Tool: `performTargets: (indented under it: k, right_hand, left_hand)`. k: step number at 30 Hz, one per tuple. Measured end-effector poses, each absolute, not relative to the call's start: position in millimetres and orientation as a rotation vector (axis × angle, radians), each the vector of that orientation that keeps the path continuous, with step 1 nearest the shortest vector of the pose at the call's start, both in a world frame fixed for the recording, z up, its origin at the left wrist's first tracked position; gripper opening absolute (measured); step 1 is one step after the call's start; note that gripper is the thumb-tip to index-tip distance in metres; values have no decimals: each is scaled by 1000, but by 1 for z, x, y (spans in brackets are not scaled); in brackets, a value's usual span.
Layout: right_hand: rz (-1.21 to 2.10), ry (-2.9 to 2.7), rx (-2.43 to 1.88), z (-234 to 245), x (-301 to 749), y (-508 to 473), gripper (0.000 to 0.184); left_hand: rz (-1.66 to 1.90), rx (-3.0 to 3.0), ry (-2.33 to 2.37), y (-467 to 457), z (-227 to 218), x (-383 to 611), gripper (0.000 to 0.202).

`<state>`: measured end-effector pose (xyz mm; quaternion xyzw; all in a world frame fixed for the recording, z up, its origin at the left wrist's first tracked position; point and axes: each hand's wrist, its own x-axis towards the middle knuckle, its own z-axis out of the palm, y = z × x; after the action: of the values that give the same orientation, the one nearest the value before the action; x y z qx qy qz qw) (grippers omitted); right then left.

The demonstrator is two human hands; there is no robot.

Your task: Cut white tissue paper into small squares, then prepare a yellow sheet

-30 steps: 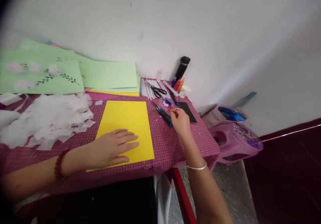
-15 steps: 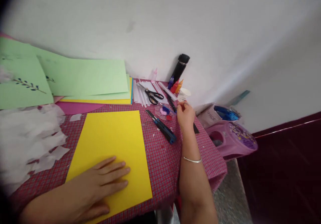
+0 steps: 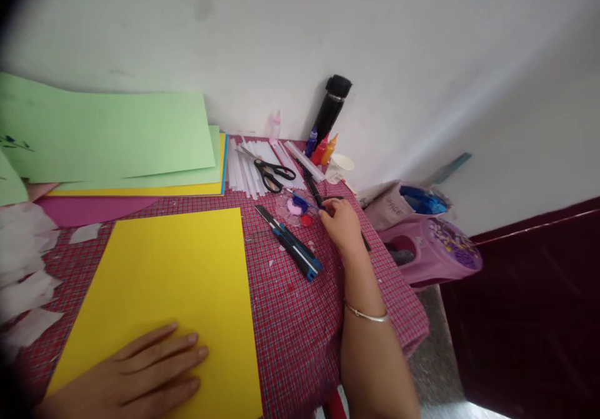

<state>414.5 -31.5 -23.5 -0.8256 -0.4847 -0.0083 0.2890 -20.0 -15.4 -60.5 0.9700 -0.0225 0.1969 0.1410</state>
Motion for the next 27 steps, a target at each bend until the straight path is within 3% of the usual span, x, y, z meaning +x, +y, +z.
performTargets:
  k: [9,13,17,20,27]
  right_hand:
    - [-287,-1195,-1999,3,402,-31,22]
    - [-213,-1304,-2295,14,415,-2,31]
    - [-53,-1433,-2560,3,428,34,22]
    - [0,-1485,-2691,-7,433,52,27]
    - [73,-1574,-2797,-8,441,63,20]
  left_hand:
    - [295,2708,-192,-1,-38,-15,47]
    - [314,2689,-68,-7,-49,-18,42]
    - [331,2718,-89,-8,-55,-19,37]
    - [348,2745,-167,-3,-48,-16,36]
    - [388,2765,-218,-1,-36,-10,32]
